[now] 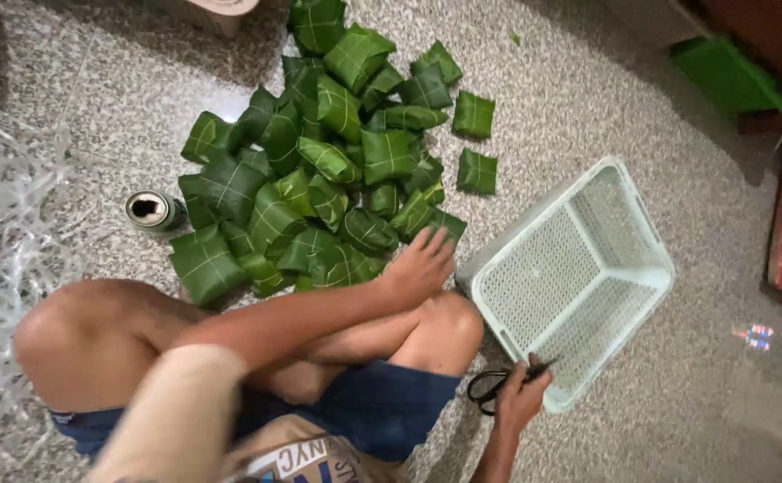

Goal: The person wraps and secures food items bundled in large green leaves using plastic strips, then cuts the excess strips with scissors.

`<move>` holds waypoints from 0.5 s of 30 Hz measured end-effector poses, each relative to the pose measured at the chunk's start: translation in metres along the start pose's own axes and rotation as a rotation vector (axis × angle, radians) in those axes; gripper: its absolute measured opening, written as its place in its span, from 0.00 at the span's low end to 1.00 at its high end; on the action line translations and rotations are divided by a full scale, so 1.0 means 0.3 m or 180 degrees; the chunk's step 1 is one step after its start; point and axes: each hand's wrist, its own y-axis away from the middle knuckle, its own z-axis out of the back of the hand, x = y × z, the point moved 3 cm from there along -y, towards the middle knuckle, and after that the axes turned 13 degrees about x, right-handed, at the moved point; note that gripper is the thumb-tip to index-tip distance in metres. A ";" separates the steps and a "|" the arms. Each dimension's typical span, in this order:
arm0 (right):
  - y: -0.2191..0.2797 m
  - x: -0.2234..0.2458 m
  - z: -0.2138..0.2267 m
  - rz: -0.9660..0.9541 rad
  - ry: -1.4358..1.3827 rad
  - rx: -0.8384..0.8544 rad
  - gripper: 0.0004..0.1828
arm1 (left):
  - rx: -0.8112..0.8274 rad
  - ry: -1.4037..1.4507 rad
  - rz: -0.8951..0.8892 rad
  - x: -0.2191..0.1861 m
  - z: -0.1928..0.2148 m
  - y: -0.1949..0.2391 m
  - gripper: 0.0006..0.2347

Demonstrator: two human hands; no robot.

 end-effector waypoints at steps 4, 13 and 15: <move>0.009 -0.003 -0.020 0.0349 0.0342 -0.0364 0.21 | 0.1466 0.0431 0.0079 -0.052 -0.407 -0.333 0.26; -0.262 -0.131 0.060 0.0234 0.0466 -0.0122 0.17 | 0.2324 0.0775 0.0451 0.069 -0.358 -0.403 0.33; -0.328 -0.102 0.075 0.0850 0.0208 0.0271 0.20 | 0.2095 0.0389 0.0337 0.069 -0.438 -0.410 0.13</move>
